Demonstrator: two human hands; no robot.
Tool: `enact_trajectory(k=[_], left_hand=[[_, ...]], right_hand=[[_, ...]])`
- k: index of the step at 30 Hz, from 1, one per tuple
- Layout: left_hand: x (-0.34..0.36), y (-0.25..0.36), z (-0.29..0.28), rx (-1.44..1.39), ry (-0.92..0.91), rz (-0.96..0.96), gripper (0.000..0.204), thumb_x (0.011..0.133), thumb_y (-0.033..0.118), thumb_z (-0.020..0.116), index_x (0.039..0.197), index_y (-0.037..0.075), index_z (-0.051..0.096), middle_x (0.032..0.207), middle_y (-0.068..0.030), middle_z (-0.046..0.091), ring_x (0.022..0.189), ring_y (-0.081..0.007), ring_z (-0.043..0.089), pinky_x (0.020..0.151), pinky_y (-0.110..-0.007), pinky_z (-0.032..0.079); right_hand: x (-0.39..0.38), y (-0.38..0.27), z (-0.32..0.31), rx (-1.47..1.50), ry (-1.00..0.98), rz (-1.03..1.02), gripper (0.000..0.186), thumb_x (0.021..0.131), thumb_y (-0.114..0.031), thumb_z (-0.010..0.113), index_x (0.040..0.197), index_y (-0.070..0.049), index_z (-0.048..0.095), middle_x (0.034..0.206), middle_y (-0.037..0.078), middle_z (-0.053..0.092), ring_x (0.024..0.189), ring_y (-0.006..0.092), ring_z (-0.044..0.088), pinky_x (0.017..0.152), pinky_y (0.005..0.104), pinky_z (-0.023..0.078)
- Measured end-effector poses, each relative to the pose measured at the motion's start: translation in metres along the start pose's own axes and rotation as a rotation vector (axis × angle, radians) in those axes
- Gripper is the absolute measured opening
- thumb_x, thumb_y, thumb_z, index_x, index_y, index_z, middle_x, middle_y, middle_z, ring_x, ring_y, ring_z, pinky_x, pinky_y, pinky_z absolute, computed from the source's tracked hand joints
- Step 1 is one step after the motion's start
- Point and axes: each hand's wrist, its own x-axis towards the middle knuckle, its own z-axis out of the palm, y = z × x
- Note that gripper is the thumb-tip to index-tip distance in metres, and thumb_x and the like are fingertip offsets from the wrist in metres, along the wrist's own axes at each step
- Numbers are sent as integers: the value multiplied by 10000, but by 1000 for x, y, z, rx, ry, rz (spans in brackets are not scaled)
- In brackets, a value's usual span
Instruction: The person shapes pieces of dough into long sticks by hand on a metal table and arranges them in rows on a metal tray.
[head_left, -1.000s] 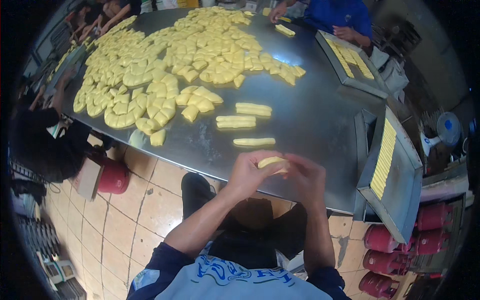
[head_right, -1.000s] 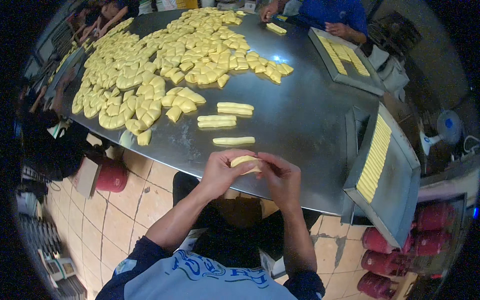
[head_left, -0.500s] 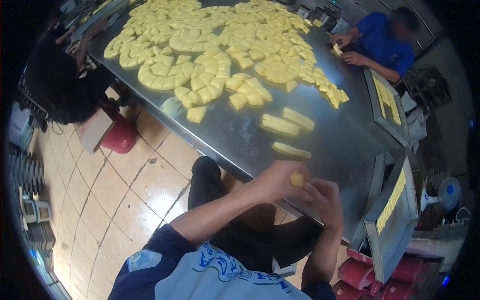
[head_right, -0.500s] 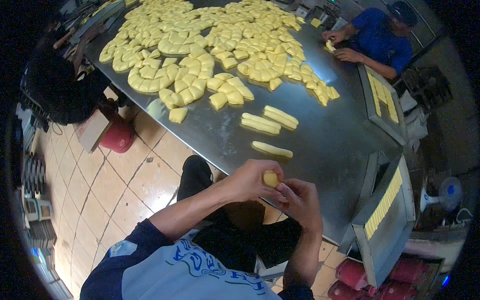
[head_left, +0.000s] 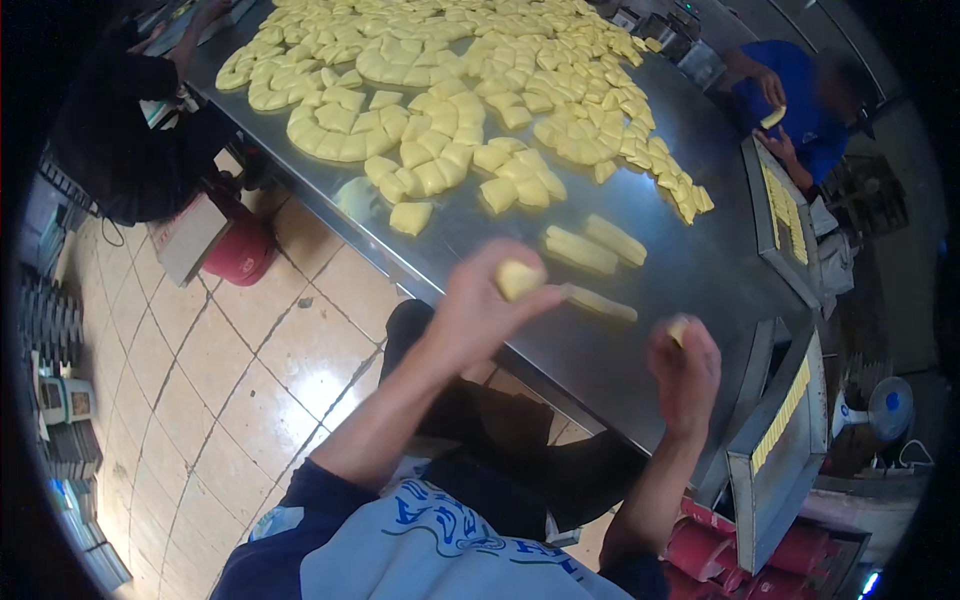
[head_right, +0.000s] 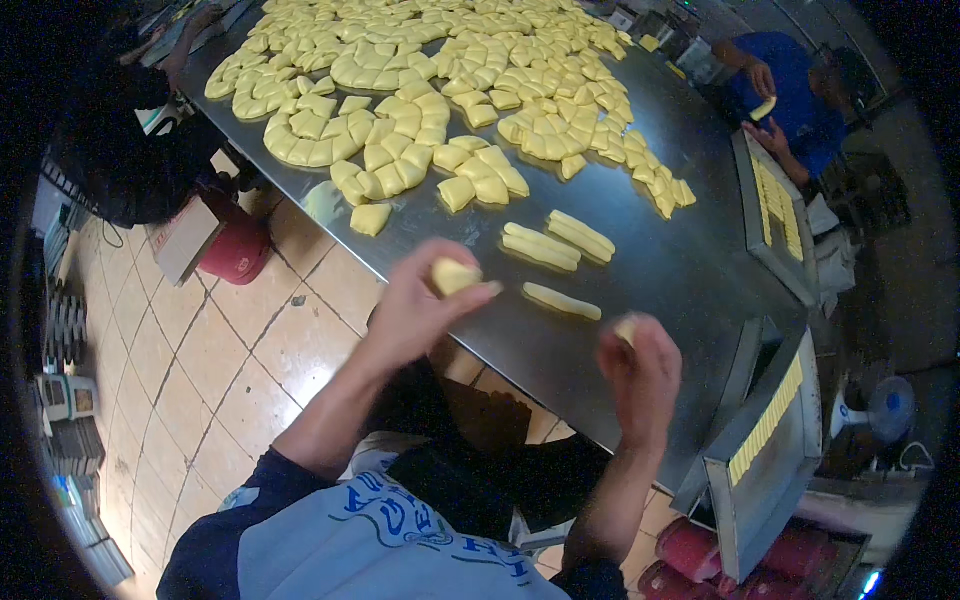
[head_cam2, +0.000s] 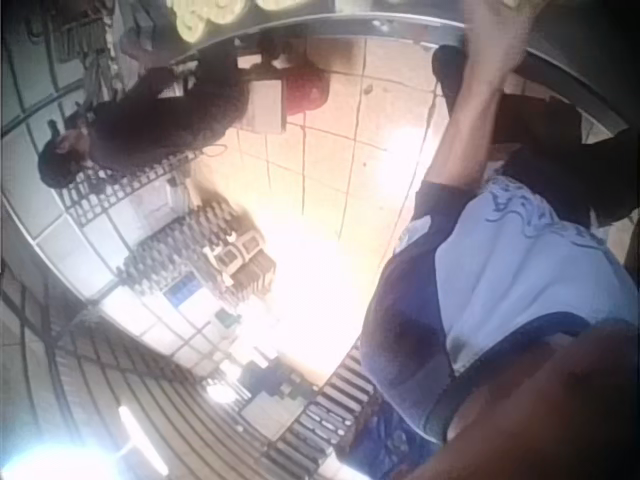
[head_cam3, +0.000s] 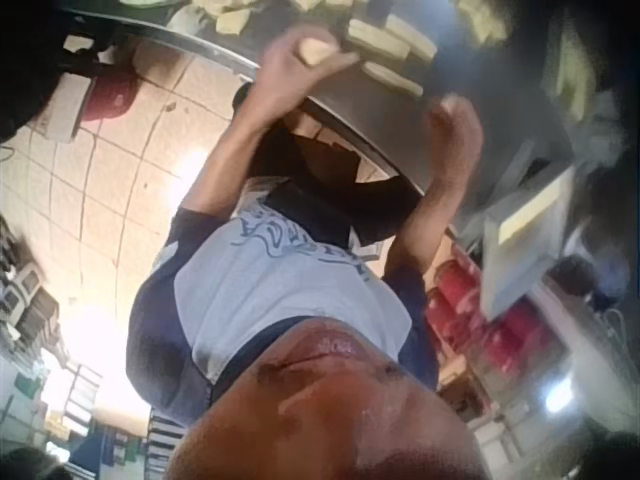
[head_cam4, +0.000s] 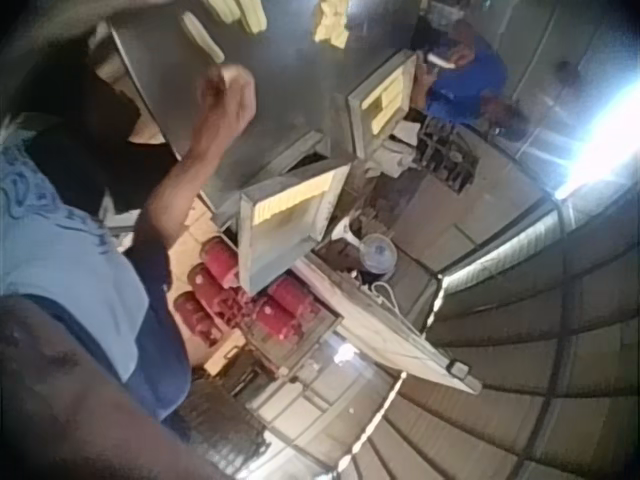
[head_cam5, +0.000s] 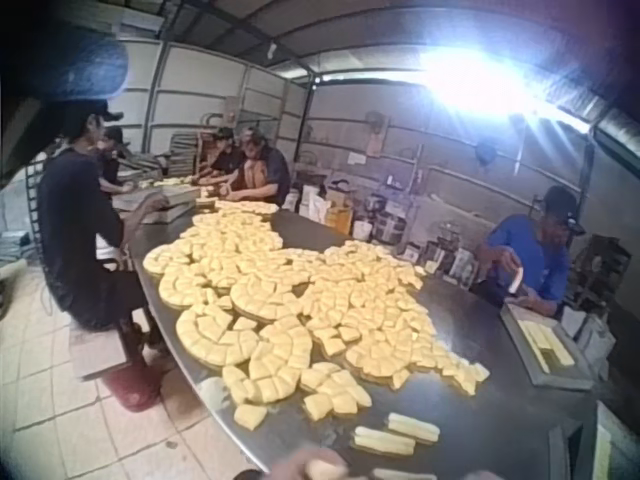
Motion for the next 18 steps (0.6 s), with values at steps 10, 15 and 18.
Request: enact_trajectory(k=[10,15,18], left_hand=[[-7,20,-9,-311,123,73,395,931,93,577,1292,-5,449,1180,-122,600,1062,-154,568,924,-264,432],[-20,2,-17,-186,97,-58,383,936,176,588,1268,-11,542,1139,-88,622,996,-128,576,894,-248,442],[-27,-10,13,-142,-69,-118,423,920,142,605,1314,15,518,1049,-73,656,902,-102,599,785,-247,482]], right_hand=[[95,104,127,-763,-227,-307,122,853,-88,569,912,3,626,908,200,650,824,277,647,726,358,495],[57,74,82,-615,-7,-125,232,887,-157,624,1008,41,634,916,160,685,831,200,656,755,304,501],[12,49,49,-421,-18,-24,274,904,-163,627,1069,56,627,947,108,683,861,140,631,776,272,495]])
